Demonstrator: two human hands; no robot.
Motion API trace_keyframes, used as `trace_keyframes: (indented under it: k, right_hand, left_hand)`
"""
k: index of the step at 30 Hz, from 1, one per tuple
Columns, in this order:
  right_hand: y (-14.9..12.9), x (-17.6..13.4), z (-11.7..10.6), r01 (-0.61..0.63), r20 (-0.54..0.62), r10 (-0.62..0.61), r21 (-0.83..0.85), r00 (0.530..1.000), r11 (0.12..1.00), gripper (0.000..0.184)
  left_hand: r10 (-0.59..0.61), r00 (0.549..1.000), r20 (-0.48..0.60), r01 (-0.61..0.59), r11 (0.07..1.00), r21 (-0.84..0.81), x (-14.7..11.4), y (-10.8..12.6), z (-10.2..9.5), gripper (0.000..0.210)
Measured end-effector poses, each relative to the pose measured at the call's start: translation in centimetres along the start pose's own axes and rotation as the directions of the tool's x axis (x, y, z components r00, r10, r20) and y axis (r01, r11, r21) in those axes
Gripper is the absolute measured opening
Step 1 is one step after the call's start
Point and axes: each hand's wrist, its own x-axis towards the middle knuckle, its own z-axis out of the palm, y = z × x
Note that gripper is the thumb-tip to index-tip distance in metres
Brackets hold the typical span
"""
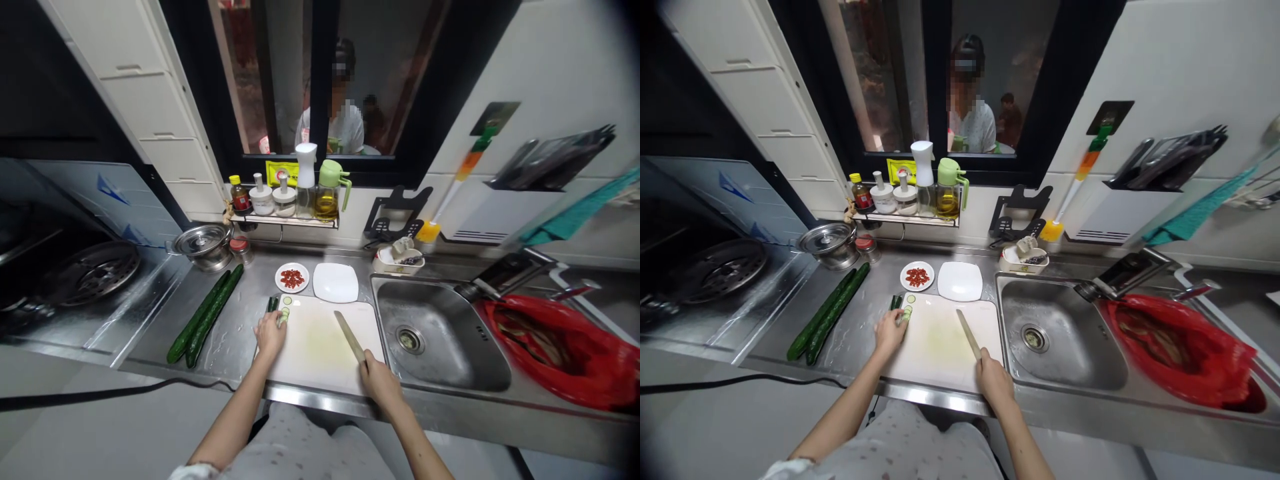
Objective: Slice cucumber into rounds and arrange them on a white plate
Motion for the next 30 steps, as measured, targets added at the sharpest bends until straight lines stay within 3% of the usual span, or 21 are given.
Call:
trace_keyframes:
  k: [6, 13, 18, 30]
  right_hand:
    - [-0.1, -0.2, 0.2, 0.006, -0.027, -0.007, -0.02, 1.0, 1.0, 0.027]
    - [-0.2, -0.3, 0.5, -0.004, -0.047, 0.003, -0.025, 0.999, 1.0, 0.025]
    - [-0.2, -0.4, 0.6, 0.003, -0.058, -0.004, -0.025, 0.998, 1.0, 0.026]
    - [-0.3, -0.4, 0.5, -0.011, -0.04, 0.01, -0.018, 0.999, 1.0, 0.028]
  left_hand:
    - [0.11, 0.994, 0.001, -0.107, 0.971, 0.212, 3.7, 3.5, 0.3, 0.034]
    - [0.206, 0.977, 0.053, -0.211, 0.904, 0.372, 6.4, 4.1, 1.2, 0.036]
    - [0.238, 0.969, 0.059, -0.243, 0.899, 0.365, 6.9, 4.0, 1.1, 0.033]
    - [0.137, 0.989, 0.059, -0.147, 0.961, 0.235, 5.9, 4.7, -0.3, 0.027]
